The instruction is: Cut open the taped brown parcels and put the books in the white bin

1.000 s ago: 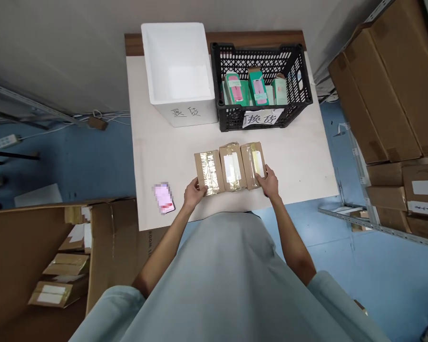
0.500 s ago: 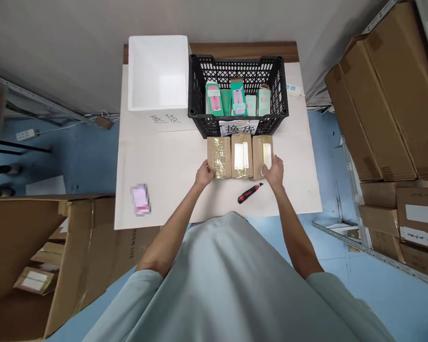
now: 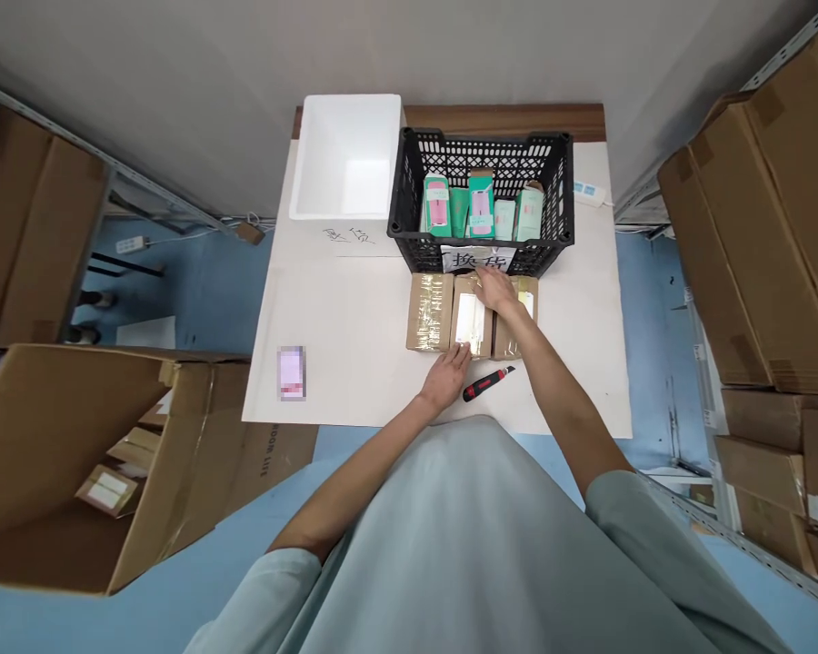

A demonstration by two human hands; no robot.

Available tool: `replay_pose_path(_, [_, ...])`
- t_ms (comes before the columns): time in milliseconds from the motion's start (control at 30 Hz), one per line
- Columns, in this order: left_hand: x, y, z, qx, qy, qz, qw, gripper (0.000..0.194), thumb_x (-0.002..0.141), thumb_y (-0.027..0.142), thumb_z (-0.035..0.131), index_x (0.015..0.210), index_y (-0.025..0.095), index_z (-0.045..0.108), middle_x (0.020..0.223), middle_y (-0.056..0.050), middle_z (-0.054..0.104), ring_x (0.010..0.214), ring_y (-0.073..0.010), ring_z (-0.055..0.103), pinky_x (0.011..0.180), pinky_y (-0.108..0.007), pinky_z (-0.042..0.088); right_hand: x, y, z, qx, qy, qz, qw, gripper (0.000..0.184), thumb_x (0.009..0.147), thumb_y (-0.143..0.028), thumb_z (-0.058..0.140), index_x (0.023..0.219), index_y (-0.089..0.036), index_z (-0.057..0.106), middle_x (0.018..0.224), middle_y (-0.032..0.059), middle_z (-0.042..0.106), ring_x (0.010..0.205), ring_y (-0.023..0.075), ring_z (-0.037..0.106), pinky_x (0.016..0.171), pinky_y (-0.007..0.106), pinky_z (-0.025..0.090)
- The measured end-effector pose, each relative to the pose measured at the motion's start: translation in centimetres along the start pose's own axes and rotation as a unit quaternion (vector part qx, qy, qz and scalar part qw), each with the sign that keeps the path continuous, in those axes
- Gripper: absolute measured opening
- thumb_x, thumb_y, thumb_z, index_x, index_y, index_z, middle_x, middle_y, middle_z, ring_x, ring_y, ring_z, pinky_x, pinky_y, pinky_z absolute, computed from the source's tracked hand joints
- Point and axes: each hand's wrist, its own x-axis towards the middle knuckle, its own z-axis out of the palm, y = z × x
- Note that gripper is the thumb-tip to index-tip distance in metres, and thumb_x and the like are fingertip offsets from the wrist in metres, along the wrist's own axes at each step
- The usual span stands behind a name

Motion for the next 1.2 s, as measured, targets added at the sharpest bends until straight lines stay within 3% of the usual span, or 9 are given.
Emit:
replay_pose_path(133, [-2.2, -0.5, 0.4, -0.089, 0.032, -0.037, 0.995, 0.052, 0.086, 0.018, 0.071, 0.137, 0.021, 0.079, 0.170, -0.018, 0.062, 0.170, -0.0390, 0.044, 0.144, -0.056, 0.025, -1.8, 0.1, 0.8, -0.034, 0.004, -0.007, 0.999, 0.052, 0.111, -0.019, 0.056, 0.160, -0.003, 0.064, 0.160, 0.0266, 0.066, 0.151, 0.0412, 0.061, 0.132, 0.055, 0.044])
replay_pose_path(267, [-4.5, -1.8, 1.7, -0.258, 0.050, -0.247, 0.932, 0.016, 0.086, 0.034, 0.082, 0.099, 0.025, 0.085, 0.131, -0.013, 0.085, 0.144, -0.0385, 0.068, 0.134, -0.054, 0.045, -4.4, 0.2, 1.9, -0.045, -0.009, -0.020, 0.999, 0.050, 0.112, -0.023, 0.058, 0.159, -0.005, 0.065, 0.154, 0.0253, 0.070, 0.146, 0.0409, 0.063, 0.127, 0.052, 0.048])
replay_pose_path(333, [-5.3, -2.6, 2.3, -0.309, 0.025, -0.305, 0.900, 0.019, 0.086, 0.040, 0.084, 0.087, 0.021, 0.082, 0.116, -0.015, 0.087, 0.128, -0.0383, 0.077, 0.124, -0.054, 0.055, -5.6, 0.1, 2.5, -0.049, -0.025, -0.015, 0.998, 0.048, 0.113, -0.023, 0.058, 0.157, -0.006, 0.067, 0.152, 0.0243, 0.072, 0.145, 0.0395, 0.064, 0.126, 0.049, 0.048])
replay_pose_path(500, [-6.7, -4.1, 2.6, -0.420, -0.005, -0.346, 0.839, 0.030, 0.087, 0.043, 0.086, 0.103, 0.017, 0.084, 0.134, -0.018, 0.085, 0.134, -0.0309, 0.078, 0.123, -0.040, 0.059, -8.2, -0.9, 3.5, -0.054, -0.028, -0.002, 0.998, 0.047, 0.115, -0.026, 0.055, 0.157, -0.007, 0.067, 0.153, 0.0231, 0.072, 0.145, 0.0378, 0.064, 0.127, 0.048, 0.046])
replay_pose_path(700, [-9.5, -5.9, 1.0, -0.469, -0.021, -0.380, 0.797, 0.029, 0.084, 0.035, 0.089, 0.104, 0.016, 0.081, 0.137, -0.021, 0.083, 0.135, -0.0320, 0.078, 0.121, -0.040, 0.062, -11.2, -3.3, 3.4, -0.081, -0.028, 0.030, 0.996, 0.042, 0.113, -0.025, 0.058, 0.147, -0.007, 0.073, 0.146, 0.0244, 0.074, 0.138, 0.0399, 0.067, 0.121, 0.049, 0.048])
replay_pose_path(833, [-12.8, -8.0, -1.5, -0.468, -0.021, -0.375, 0.800, 0.030, 0.079, 0.035, 0.094, 0.100, 0.016, 0.083, 0.126, -0.019, 0.086, 0.131, -0.0324, 0.080, 0.119, -0.040, 0.063, -15.4, -6.5, 3.2, -0.093, -0.008, 0.067, 0.993, 0.039, 0.112, -0.028, 0.058, 0.142, -0.009, 0.075, 0.140, 0.0241, 0.076, 0.133, 0.0397, 0.068, 0.116, 0.048, 0.050])
replay_pose_path(967, [-17.2, -11.3, -5.9, -0.459, -0.006, -0.353, 0.816, 0.039, 0.070, 0.041, 0.103, 0.097, 0.017, 0.087, 0.114, -0.015, 0.088, 0.127, -0.0336, 0.080, 0.118, -0.042, 0.062, -20.6, -11.1, 4.1, -0.093, 0.032, 0.114, 0.989, 0.035, 0.114, -0.032, 0.057, 0.133, -0.013, 0.078, 0.127, 0.0211, 0.078, 0.124, 0.0381, 0.071, 0.109, 0.045, 0.052])
replay_pose_path(1067, [-20.3, -14.6, -10.0, -0.424, 0.037, -0.317, 0.848, 0.051, 0.065, 0.055, 0.103, 0.099, 0.019, 0.089, 0.110, -0.012, 0.089, 0.125, -0.0350, 0.079, 0.116, -0.045, 0.062, -23.4, -15.1, 6.4, -0.079, 0.034, 0.149, 0.985, 0.032, 0.114, -0.034, 0.057, 0.128, -0.016, 0.079, 0.122, 0.0179, 0.079, 0.116, 0.0353, 0.074, 0.100, 0.041, 0.052])
replay_pose_path(1200, [-22.7, -19.3, -15.8, -0.347, 0.118, -0.249, 0.896, 0.068, 0.068, 0.066, 0.097, 0.115, 0.018, 0.089, 0.123, -0.011, 0.088, 0.125, -0.0359, 0.078, 0.116, -0.048, 0.060, -24.5, -20.4, 11.5, -0.020, 0.024, 0.175, 0.984, 0.027, 0.113, -0.036, 0.060, 0.124, -0.019, 0.079, 0.121, 0.0154, 0.080, 0.109, 0.0318, 0.076, 0.094, 0.037, 0.052])
